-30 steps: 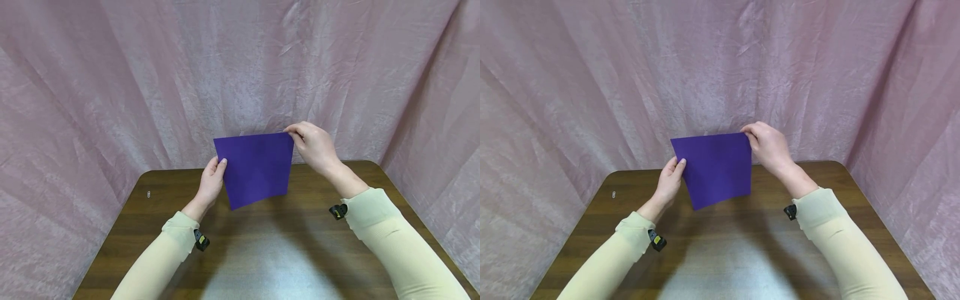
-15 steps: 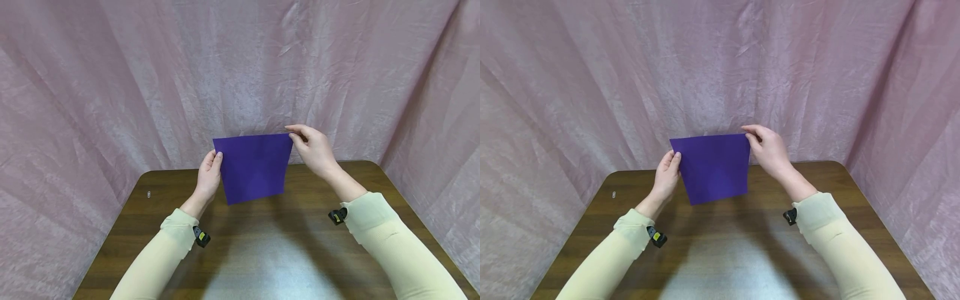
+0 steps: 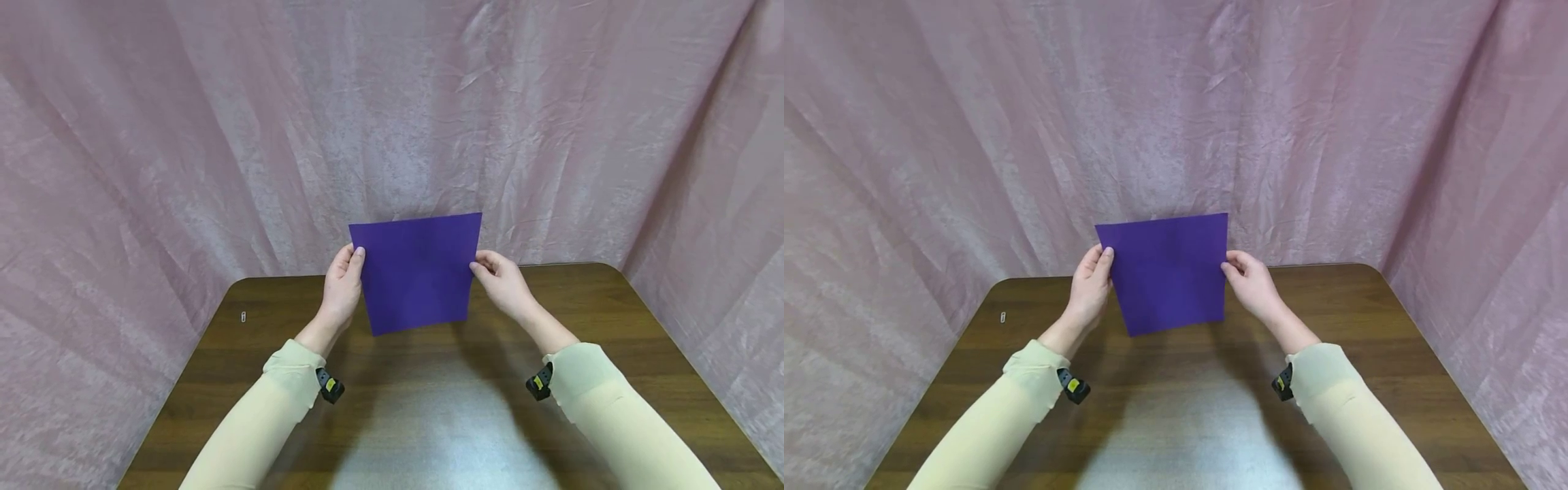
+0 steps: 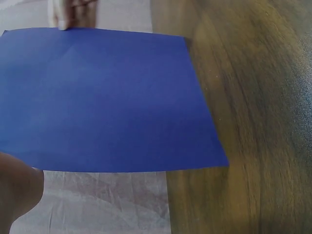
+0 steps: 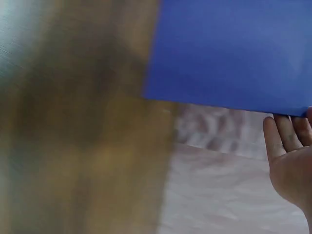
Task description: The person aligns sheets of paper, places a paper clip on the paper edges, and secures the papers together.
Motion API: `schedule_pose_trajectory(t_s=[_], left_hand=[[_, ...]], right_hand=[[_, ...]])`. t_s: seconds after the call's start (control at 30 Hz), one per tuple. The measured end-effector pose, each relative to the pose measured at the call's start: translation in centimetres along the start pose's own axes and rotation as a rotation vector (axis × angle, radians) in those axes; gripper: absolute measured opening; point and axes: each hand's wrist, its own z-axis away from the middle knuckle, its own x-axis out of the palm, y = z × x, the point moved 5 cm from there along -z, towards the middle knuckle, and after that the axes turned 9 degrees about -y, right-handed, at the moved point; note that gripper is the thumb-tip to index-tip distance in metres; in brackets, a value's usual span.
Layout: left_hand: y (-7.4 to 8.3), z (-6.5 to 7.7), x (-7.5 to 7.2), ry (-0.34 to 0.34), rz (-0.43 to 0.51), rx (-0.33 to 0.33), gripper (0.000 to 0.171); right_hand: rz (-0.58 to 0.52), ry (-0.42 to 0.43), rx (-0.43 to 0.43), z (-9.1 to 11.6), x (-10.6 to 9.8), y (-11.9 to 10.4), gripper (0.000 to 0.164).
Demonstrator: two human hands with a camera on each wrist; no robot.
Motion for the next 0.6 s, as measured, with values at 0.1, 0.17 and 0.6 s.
schedule_pose_trajectory(t_s=[0.1, 0.17, 0.6], left_hand=[[0.0, -0.1, 0.1, 0.001, 0.003, 0.003, 0.030], [-0.1, -0.1, 0.2, 0.002, 0.005, 0.005, 0.030], [-1.9, 0.6, 0.3, -0.016, 0.005, -0.053, 0.028]], right_hand=[[-0.088, -0.035, 0.042, 0.4, 1.6, 1.8, 0.030], [-0.181, -0.051, 0.057, 0.4, 2.5, 2.6, 0.033], [-0.413, 0.015, 0.084, 0.4, 5.0, 3.9, 0.033]])
